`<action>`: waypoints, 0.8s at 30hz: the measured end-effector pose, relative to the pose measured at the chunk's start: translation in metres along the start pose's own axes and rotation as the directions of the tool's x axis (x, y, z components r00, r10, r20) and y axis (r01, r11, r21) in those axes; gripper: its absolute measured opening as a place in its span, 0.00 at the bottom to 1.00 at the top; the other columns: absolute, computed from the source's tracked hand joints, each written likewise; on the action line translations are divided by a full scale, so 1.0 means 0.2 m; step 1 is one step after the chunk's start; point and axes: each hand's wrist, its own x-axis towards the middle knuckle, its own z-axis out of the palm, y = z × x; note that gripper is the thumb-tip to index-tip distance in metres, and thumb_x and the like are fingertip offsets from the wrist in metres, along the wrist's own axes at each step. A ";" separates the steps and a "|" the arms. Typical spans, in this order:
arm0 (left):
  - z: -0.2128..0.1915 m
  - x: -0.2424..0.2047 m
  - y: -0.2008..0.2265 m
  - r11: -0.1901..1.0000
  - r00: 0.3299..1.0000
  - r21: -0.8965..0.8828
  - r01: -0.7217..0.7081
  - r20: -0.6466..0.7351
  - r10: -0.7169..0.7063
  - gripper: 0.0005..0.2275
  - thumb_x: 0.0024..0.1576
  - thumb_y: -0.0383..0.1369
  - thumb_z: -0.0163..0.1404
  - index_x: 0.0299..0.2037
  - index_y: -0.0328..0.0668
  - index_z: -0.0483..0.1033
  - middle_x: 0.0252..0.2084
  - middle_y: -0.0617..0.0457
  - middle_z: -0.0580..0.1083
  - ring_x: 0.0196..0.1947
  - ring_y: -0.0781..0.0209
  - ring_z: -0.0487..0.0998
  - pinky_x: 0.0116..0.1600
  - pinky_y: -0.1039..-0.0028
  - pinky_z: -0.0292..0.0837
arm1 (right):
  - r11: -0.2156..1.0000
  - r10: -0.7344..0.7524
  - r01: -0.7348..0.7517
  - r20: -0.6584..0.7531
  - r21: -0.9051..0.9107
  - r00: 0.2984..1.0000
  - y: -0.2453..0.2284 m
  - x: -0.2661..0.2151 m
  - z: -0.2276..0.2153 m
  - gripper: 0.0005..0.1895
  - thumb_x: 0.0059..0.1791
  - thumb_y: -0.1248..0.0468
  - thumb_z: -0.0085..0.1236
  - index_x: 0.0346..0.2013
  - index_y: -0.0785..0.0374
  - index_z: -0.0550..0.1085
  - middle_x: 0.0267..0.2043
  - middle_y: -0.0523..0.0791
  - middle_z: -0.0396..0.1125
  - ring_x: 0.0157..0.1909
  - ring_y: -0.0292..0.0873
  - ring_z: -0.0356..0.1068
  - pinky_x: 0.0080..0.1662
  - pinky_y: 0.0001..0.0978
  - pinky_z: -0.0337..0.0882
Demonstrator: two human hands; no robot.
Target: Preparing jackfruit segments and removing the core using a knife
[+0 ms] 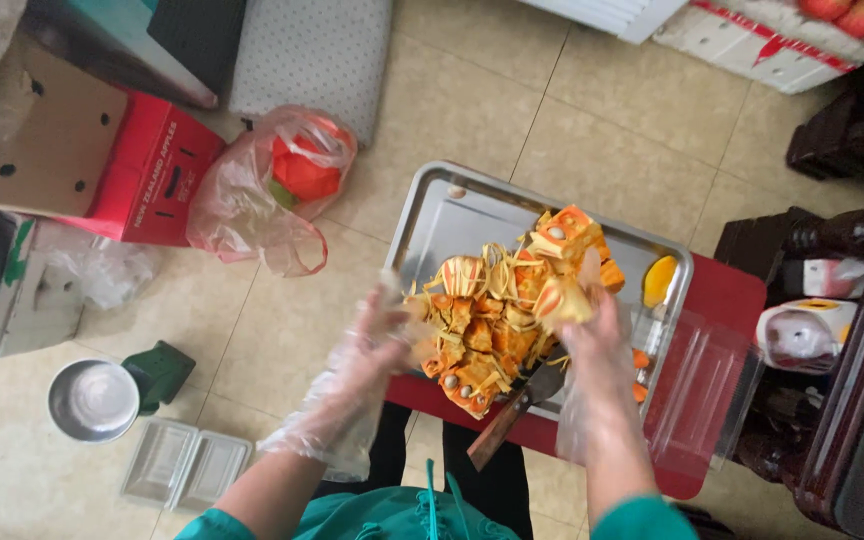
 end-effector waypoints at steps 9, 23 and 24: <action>0.29 -0.24 0.29 0.989 0.706 -0.137 0.060 0.706 0.055 0.51 0.48 0.20 0.62 0.81 0.59 0.44 0.69 0.28 0.57 0.61 0.27 0.66 0.55 0.50 0.78 | 0.363 -0.871 0.747 -0.083 0.557 0.485 0.21 0.00 -0.06 0.46 0.36 0.66 0.74 0.64 0.72 0.61 0.51 0.60 0.73 0.54 0.55 0.75 0.64 0.54 0.71; 0.33 -0.59 0.55 0.855 0.683 -0.468 0.224 0.701 0.205 0.44 0.39 0.21 0.54 0.74 0.43 0.62 0.60 0.38 0.74 0.56 0.47 0.77 0.47 0.64 0.81 | 0.149 -0.792 -0.453 0.380 0.879 0.477 -0.09 -0.37 -0.30 0.27 0.61 0.45 0.41 0.62 0.59 0.75 0.66 0.41 0.69 0.22 0.56 0.64 0.21 0.35 0.61; 0.32 -0.52 0.49 0.853 0.685 -0.474 0.218 0.697 0.213 0.44 0.39 0.21 0.54 0.74 0.43 0.62 0.60 0.38 0.74 0.56 0.47 0.77 0.47 0.64 0.81 | 0.155 -0.795 -0.454 0.384 0.878 0.470 -0.09 -0.36 -0.31 0.27 0.61 0.45 0.41 0.62 0.59 0.75 0.66 0.41 0.69 0.22 0.56 0.64 0.21 0.35 0.61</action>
